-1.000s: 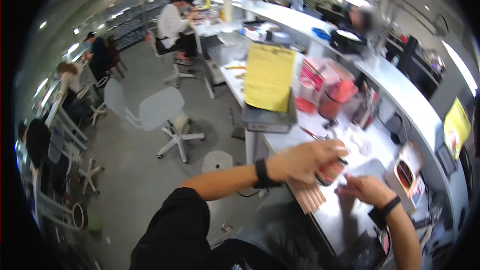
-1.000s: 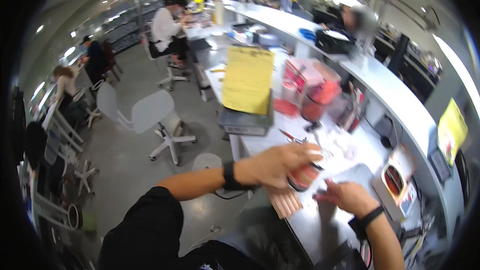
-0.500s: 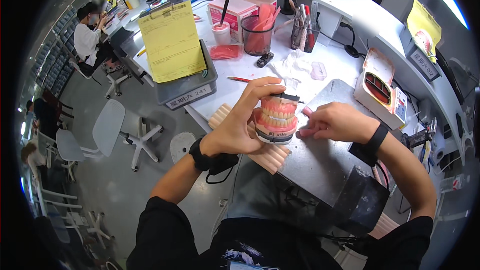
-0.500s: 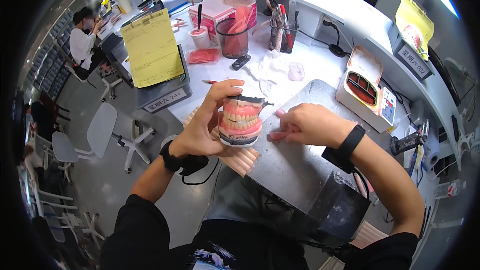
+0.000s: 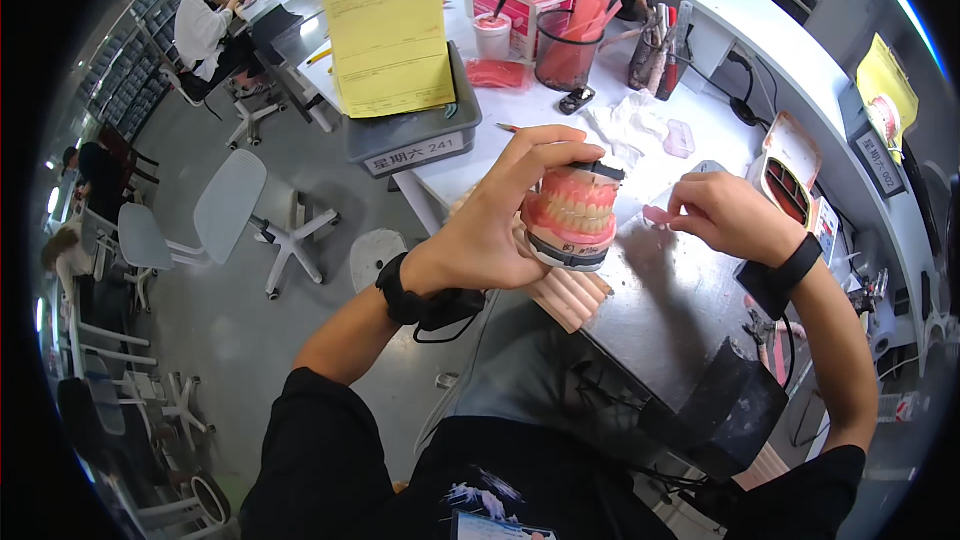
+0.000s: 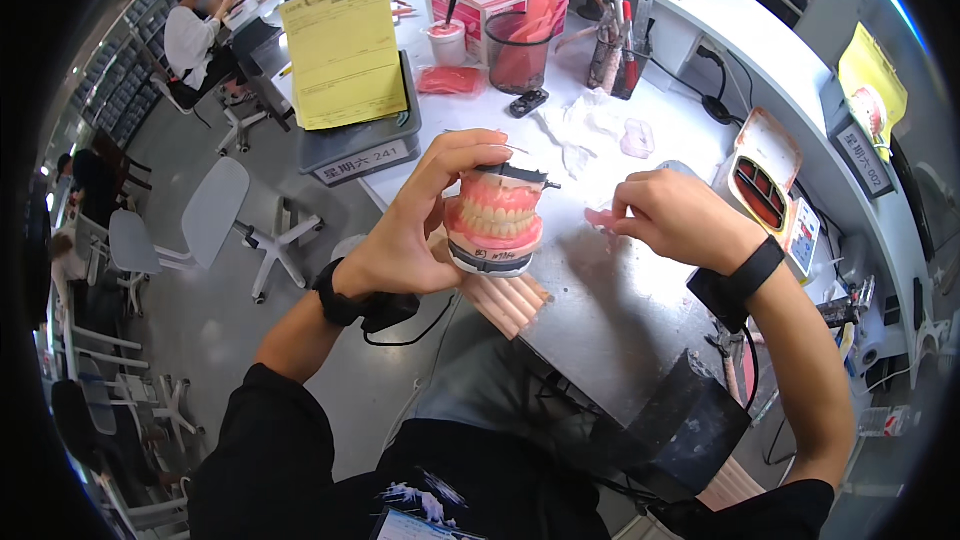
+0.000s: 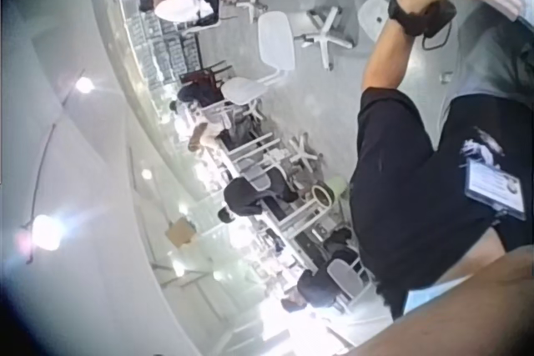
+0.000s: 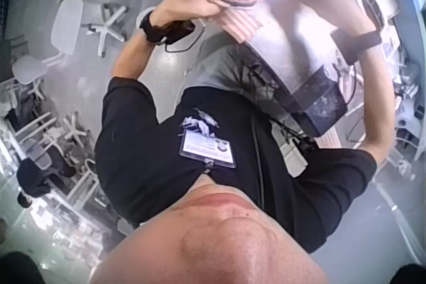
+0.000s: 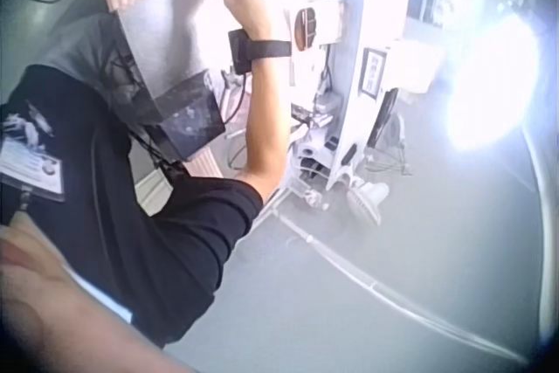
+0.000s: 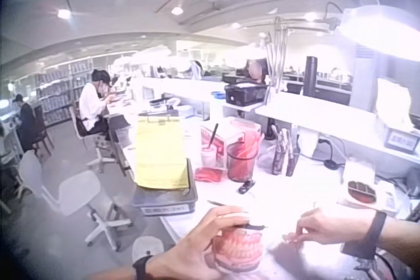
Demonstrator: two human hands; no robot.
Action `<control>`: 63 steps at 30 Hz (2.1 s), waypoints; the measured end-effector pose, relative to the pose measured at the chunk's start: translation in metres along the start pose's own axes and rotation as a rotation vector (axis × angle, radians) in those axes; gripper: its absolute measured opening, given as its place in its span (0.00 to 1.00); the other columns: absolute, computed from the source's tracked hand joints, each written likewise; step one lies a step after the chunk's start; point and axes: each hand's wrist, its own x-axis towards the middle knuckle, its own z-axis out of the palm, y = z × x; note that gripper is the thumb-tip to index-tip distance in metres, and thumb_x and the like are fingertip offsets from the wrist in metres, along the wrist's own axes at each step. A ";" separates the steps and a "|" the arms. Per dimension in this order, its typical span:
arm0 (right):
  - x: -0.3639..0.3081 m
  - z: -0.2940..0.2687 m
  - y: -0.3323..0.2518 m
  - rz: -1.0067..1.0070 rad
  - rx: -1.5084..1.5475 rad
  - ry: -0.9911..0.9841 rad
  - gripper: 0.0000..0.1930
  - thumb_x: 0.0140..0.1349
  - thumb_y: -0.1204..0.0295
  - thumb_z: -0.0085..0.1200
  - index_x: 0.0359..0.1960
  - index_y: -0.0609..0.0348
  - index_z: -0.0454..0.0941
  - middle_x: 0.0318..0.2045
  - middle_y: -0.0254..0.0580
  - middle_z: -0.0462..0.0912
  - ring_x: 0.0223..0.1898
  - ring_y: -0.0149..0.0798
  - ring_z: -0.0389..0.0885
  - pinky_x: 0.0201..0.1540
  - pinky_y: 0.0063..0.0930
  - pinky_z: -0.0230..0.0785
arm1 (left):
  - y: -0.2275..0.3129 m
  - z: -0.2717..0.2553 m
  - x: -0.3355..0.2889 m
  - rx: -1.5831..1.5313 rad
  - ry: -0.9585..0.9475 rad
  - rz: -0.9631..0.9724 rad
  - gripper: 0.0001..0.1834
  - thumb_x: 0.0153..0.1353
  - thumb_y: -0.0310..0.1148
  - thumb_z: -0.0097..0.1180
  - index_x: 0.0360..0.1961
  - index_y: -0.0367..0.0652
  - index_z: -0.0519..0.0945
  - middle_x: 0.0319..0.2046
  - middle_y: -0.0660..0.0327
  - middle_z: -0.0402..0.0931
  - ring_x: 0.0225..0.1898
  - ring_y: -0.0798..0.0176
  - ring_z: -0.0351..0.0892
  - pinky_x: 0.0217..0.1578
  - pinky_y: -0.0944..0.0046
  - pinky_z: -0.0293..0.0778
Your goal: Adjusting, cleaning, and marking dental denture models using hand tools and wipes.
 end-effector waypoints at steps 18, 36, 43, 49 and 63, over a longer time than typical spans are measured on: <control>0.009 -0.002 -0.012 -0.029 -0.019 0.091 0.09 0.64 0.71 0.58 0.29 0.65 0.81 0.27 0.48 0.80 0.31 0.47 0.79 0.36 0.38 0.71 | 0.003 -0.011 -0.018 -0.118 0.134 -0.023 0.49 0.38 0.12 0.64 0.66 0.46 0.65 0.64 0.58 0.58 0.67 0.58 0.63 0.59 0.61 0.78; -0.001 -0.031 -0.079 0.160 -0.148 -0.223 0.22 0.70 0.61 0.49 0.23 0.67 0.78 0.20 0.57 0.79 0.28 0.60 0.79 0.36 0.46 0.73 | 0.027 -0.035 -0.044 -0.094 0.162 -0.016 0.49 0.40 0.14 0.65 0.68 0.45 0.64 0.65 0.57 0.58 0.69 0.56 0.61 0.61 0.62 0.75; -0.002 -0.039 -0.123 0.154 -0.150 -0.239 0.19 0.69 0.63 0.49 0.25 0.66 0.77 0.23 0.57 0.80 0.30 0.60 0.79 0.38 0.48 0.72 | 0.043 -0.035 -0.048 -0.059 0.183 0.002 0.48 0.39 0.16 0.68 0.67 0.43 0.66 0.63 0.54 0.60 0.68 0.54 0.62 0.65 0.59 0.68; 0.006 -0.040 -0.126 0.079 -0.145 -0.256 0.18 0.68 0.64 0.49 0.25 0.65 0.77 0.24 0.55 0.79 0.31 0.59 0.79 0.39 0.49 0.72 | 0.056 -0.038 -0.050 0.005 0.088 -0.021 0.51 0.43 0.13 0.69 0.70 0.41 0.60 0.68 0.57 0.53 0.72 0.58 0.57 0.66 0.61 0.69; 0.044 -0.055 -0.103 0.233 0.070 -0.224 0.22 0.70 0.62 0.53 0.21 0.67 0.75 0.14 0.47 0.75 0.18 0.45 0.78 0.26 0.35 0.68 | 0.031 -0.026 -0.078 -0.550 0.164 0.004 0.60 0.40 0.25 0.76 0.74 0.42 0.52 0.72 0.49 0.51 0.68 0.55 0.64 0.68 0.53 0.61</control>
